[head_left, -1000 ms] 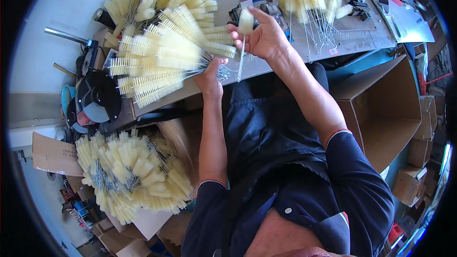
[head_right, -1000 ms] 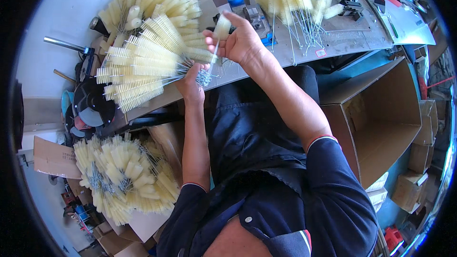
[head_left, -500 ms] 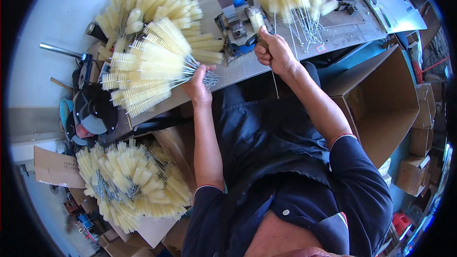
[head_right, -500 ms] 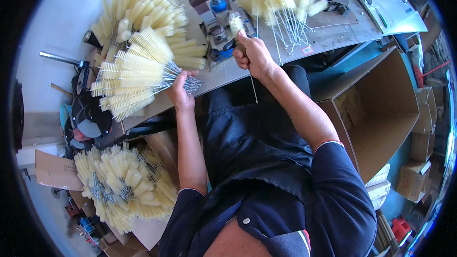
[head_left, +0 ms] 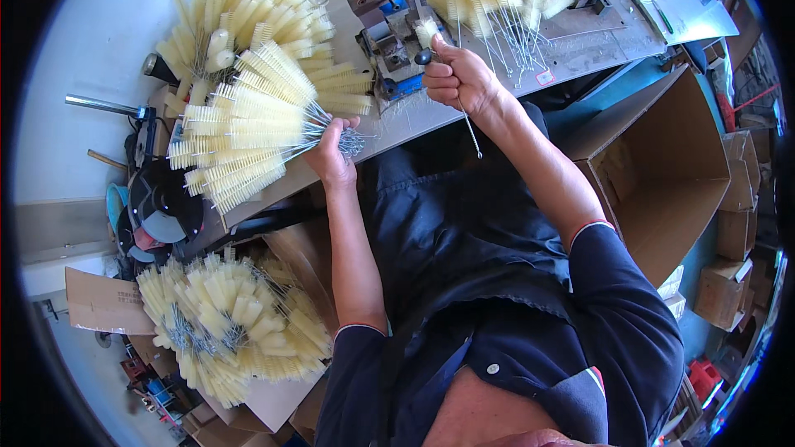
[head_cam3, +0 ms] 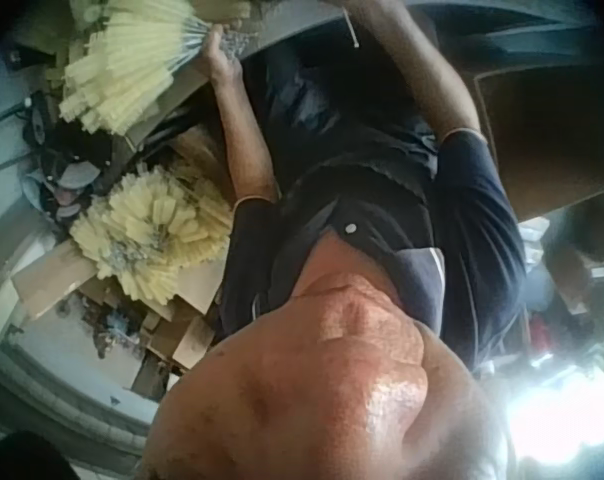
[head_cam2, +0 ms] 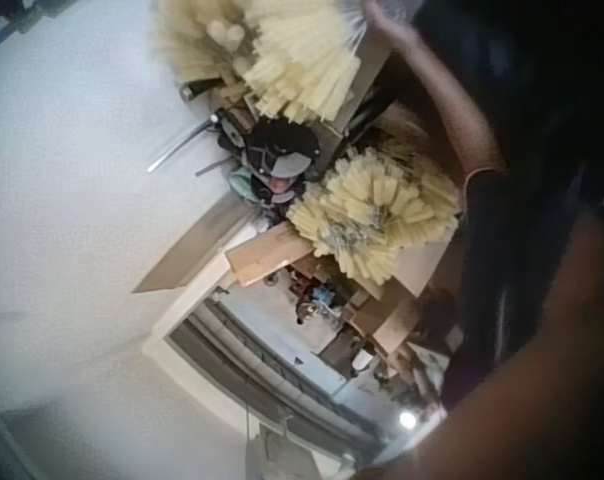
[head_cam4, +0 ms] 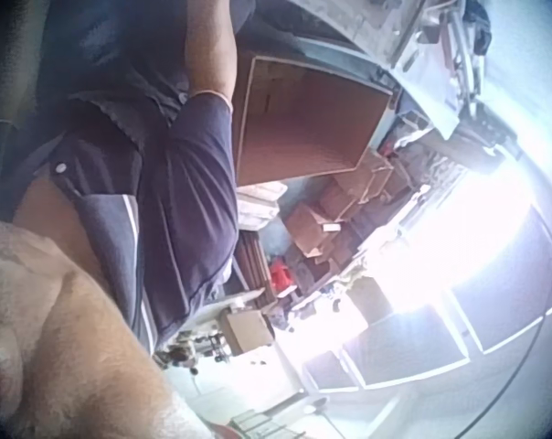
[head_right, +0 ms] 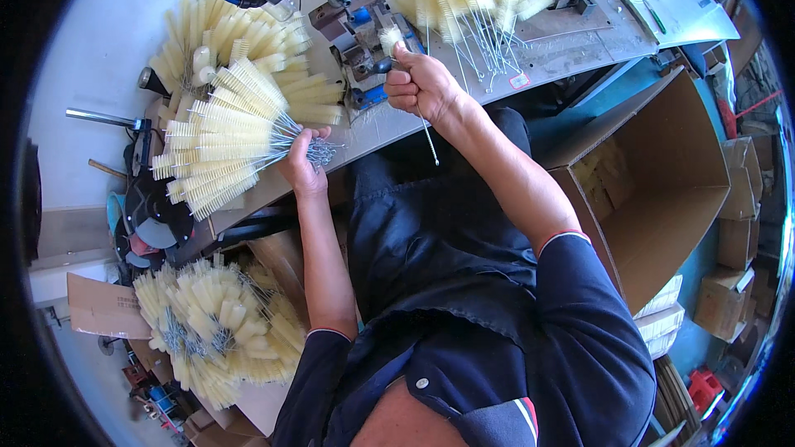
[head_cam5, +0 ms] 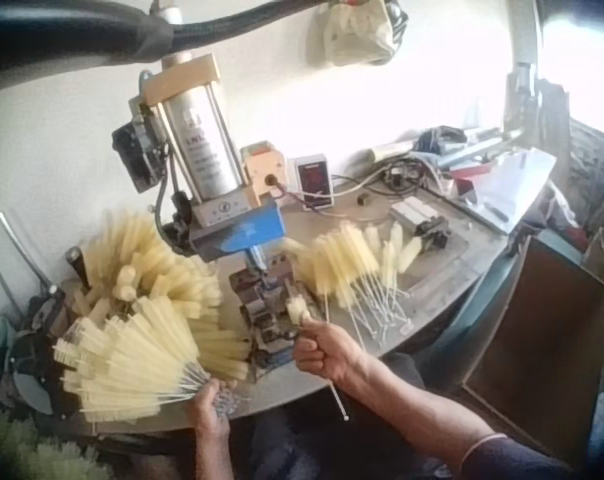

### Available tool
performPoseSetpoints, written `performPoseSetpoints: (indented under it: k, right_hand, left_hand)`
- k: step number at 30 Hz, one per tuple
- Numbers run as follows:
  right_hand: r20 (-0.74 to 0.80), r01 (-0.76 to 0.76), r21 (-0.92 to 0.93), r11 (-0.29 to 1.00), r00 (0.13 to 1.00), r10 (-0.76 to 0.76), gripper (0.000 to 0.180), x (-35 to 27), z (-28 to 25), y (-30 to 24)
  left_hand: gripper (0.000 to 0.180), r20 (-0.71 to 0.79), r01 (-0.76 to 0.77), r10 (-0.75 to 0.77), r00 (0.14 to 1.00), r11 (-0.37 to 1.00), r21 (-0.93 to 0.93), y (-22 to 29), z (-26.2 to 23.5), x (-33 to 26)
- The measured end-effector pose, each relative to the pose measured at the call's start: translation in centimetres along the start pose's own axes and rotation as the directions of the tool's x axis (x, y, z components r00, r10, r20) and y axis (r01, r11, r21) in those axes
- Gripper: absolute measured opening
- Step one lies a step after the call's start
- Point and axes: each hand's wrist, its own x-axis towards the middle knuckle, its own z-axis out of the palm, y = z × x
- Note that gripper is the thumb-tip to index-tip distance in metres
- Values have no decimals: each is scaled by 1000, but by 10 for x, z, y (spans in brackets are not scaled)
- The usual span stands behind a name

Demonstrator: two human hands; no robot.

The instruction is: Processing and assembling yellow industrial brushes using factory machinery and manual sorting.

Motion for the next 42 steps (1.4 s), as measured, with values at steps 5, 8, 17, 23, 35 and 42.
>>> performPoseSetpoints:
  k: [5, 8, 17, 23, 35, 42]
  right_hand:
    - [46, -16, 22, 1000, 999, 15, 46, 3, -5, -3]
    - [161, -77, 124, 989, 985, 57, 29, 7, -10, -7]
    - [0, -7, 4, 1000, 1000, 7, 54, 2, 2, -8]
    - [-176, 248, -595, 765, 888, -424, 49, -32, -7, -26]
    - [217, -416, -760, -500, 564, -797, 64, 20, -69, -188]
    - [239, 118, -968, -223, 143, -960, 42, 14, -23, -68]
  left_hand:
    - [27, 3, -17, 17, 1000, 1000, -24, 0, -1, 2]
    - [27, 0, -14, 14, 1000, 1000, -18, 1, 1, 1]
    - [23, 24, -39, 38, 999, 999, 27, 2, 3, 1]
    - [27, -31, -16, 15, 999, 999, -29, 1, 4, 1]
    - [16, 135, 58, -47, 990, 995, -78, -3, -19, 6]
    - [17, 147, 98, -83, 986, 990, -98, 8, -20, 0]
